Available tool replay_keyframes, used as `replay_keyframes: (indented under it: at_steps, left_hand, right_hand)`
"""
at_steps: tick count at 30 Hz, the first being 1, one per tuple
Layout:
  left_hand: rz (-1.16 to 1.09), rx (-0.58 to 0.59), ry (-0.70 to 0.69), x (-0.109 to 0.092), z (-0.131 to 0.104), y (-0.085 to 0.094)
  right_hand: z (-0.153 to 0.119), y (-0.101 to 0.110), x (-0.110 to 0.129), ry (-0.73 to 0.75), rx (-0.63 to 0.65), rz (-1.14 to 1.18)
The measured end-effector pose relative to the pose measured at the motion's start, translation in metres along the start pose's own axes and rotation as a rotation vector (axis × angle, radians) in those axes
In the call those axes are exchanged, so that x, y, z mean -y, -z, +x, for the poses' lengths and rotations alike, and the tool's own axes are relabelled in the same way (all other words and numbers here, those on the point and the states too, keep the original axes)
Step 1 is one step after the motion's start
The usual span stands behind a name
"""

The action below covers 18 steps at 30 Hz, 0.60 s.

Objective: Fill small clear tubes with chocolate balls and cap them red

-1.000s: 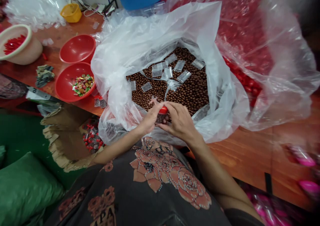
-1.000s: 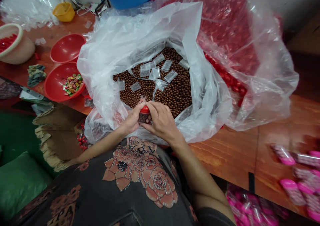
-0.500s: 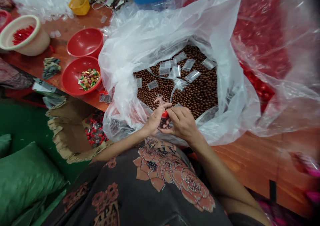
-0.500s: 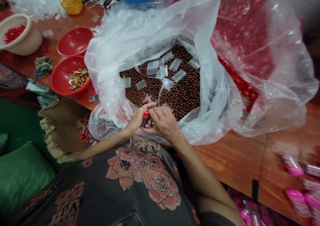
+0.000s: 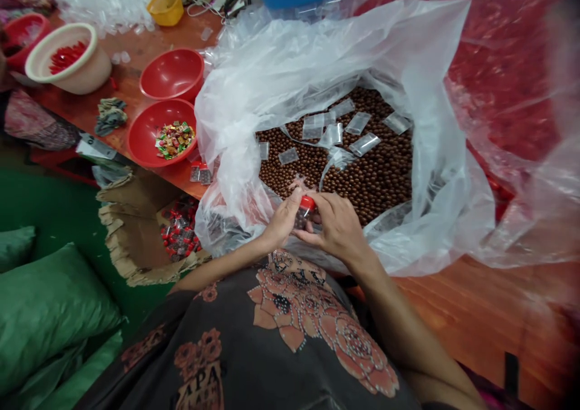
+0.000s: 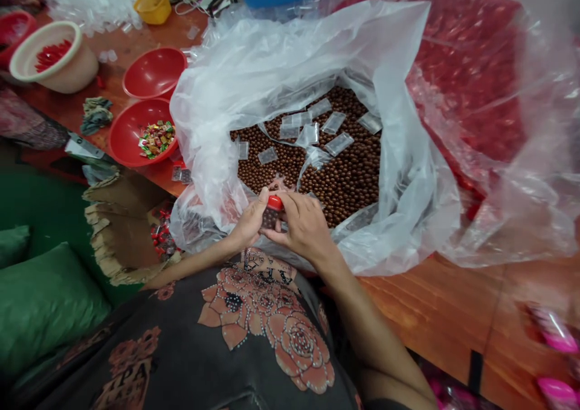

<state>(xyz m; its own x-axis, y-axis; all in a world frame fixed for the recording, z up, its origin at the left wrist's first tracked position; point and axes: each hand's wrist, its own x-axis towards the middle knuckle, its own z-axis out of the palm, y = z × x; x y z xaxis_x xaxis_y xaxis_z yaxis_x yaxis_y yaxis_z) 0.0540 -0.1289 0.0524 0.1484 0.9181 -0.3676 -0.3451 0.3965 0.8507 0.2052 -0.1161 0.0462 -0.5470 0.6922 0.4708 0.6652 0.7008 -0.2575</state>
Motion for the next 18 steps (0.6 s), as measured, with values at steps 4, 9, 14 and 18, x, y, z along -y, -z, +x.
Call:
replay_keyframes:
  at_steps: [4, 9, 14, 18]
  left_hand:
    - [0.122, 0.025, -0.075, 0.006, -0.008, 0.006]
    - [0.241, -0.031, -0.145, 0.001, -0.025, 0.023]
    - [0.292, -0.636, -0.356, -0.043, -0.034, 0.114]
    - [0.498, -1.020, -0.208, -0.075, -0.028, 0.210]
  right_hand:
    - [-0.002, -0.005, 0.003, 0.083, -0.031, -0.006]
    - [0.000, -0.014, 0.015, 0.132, 0.012, 0.043]
    - [-0.007, -0.006, -0.001, 0.015, 0.070, 0.138]
    - [-0.025, 0.015, -0.031, -0.164, -0.067, 0.143]
